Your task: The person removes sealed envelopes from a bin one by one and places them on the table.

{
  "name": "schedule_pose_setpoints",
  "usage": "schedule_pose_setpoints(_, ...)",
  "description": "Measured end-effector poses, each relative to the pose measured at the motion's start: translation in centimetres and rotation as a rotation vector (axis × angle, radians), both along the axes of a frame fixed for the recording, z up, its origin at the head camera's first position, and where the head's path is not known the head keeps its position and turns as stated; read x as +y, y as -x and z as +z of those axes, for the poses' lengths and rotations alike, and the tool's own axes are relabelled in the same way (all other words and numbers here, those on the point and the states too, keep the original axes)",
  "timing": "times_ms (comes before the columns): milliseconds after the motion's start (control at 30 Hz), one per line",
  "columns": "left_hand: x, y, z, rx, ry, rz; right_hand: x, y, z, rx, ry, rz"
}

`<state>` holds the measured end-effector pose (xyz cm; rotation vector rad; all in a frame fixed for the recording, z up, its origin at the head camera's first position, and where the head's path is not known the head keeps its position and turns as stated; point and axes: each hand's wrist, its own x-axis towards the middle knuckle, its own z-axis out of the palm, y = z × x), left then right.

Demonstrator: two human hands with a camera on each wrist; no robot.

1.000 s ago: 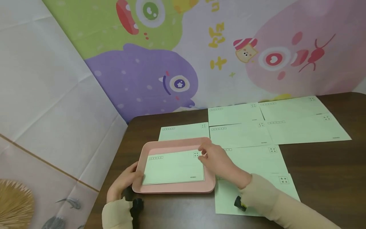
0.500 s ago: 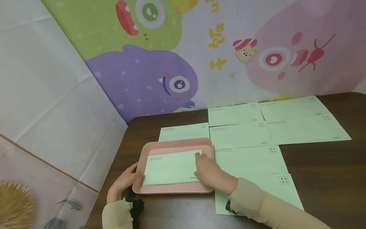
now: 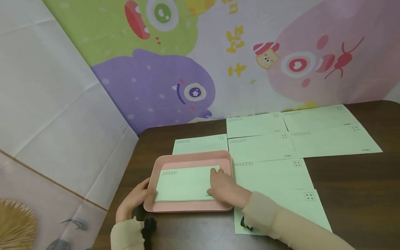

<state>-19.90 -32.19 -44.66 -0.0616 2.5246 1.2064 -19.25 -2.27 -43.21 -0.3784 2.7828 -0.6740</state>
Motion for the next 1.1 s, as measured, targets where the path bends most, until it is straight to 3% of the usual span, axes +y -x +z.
schedule_pose_setpoints(633,0.10,0.06,0.01,-0.014,0.023,0.022,-0.30,0.01,-0.28,-0.019,0.031,-0.051)
schedule_pose_setpoints(1100,0.12,0.07,-0.04,-0.020,0.031,0.024,0.26,0.19,-0.78,0.126,0.102,-0.007)
